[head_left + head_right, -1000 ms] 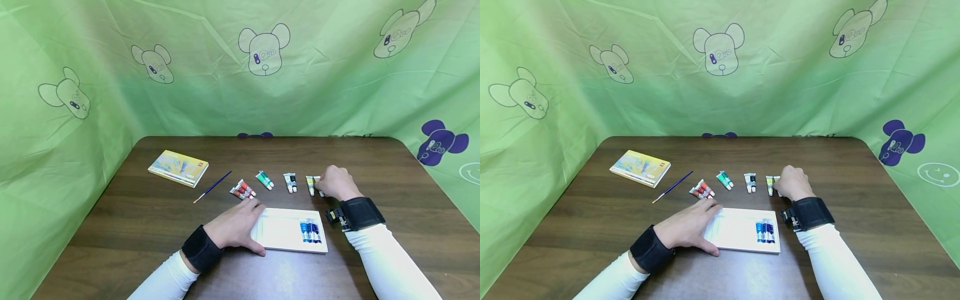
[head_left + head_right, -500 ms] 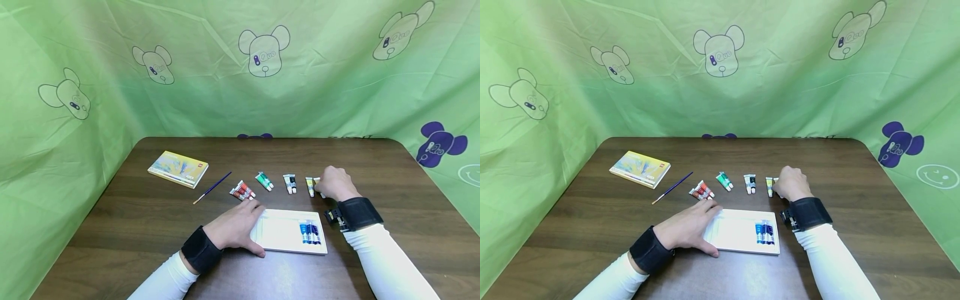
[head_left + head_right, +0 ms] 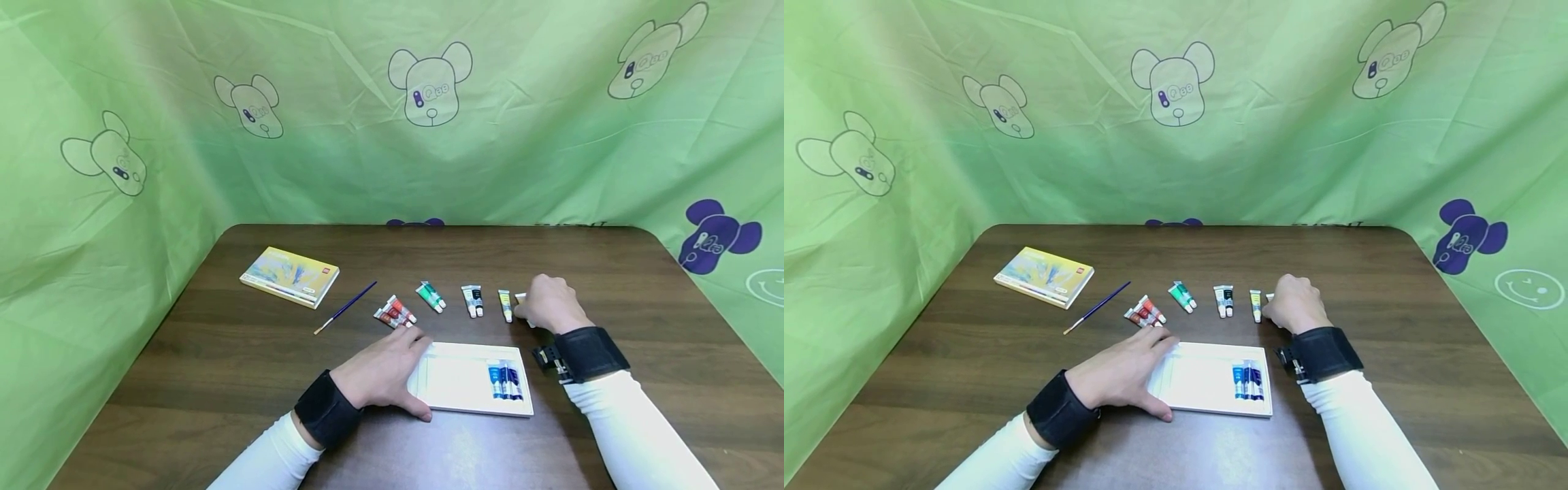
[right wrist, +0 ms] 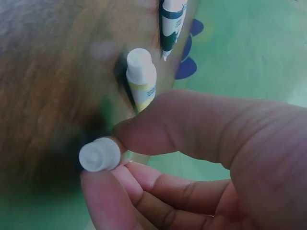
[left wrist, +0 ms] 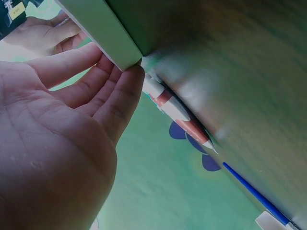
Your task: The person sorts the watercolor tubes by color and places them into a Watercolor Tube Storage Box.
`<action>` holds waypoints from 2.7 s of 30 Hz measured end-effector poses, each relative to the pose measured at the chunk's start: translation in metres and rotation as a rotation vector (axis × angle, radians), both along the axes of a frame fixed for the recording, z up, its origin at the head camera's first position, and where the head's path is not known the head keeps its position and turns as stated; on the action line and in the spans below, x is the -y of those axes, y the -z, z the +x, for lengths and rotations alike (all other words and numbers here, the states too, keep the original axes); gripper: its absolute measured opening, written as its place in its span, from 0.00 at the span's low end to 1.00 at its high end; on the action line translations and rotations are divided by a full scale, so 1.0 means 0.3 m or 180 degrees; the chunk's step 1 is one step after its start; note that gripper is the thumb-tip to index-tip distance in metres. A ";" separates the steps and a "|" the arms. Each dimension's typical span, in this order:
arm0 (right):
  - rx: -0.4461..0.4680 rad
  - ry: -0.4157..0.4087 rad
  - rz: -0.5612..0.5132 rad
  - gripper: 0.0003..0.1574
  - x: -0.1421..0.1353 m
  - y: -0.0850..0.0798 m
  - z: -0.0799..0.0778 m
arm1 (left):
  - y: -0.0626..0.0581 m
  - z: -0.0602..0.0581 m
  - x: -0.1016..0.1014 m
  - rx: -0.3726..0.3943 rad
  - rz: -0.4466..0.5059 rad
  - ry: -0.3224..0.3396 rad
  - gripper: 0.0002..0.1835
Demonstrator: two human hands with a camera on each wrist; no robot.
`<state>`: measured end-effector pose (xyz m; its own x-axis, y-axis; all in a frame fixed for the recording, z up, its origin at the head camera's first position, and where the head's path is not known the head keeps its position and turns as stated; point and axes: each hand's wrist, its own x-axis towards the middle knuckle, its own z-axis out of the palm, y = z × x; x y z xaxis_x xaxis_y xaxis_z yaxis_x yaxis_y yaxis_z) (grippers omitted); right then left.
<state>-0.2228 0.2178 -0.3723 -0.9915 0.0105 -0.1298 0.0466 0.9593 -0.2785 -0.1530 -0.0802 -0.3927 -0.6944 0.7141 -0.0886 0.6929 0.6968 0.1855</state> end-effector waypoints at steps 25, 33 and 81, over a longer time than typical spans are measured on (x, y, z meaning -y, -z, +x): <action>-0.0216 -0.0113 -0.0521 0.21 0.067 -0.049 0.159 | 0.006 0.005 0.001 -0.0011 0.0146 0.0015 0.58; -0.0310 -0.0241 -0.0646 0.18 0.161 -0.043 0.247 | 0.004 0.005 0.003 -0.0039 0.0120 0.0028 0.58; -0.0755 -0.0931 -0.0031 0.03 0.279 0.018 0.383 | 0.003 0.001 0.006 -0.0155 0.0152 0.0072 0.57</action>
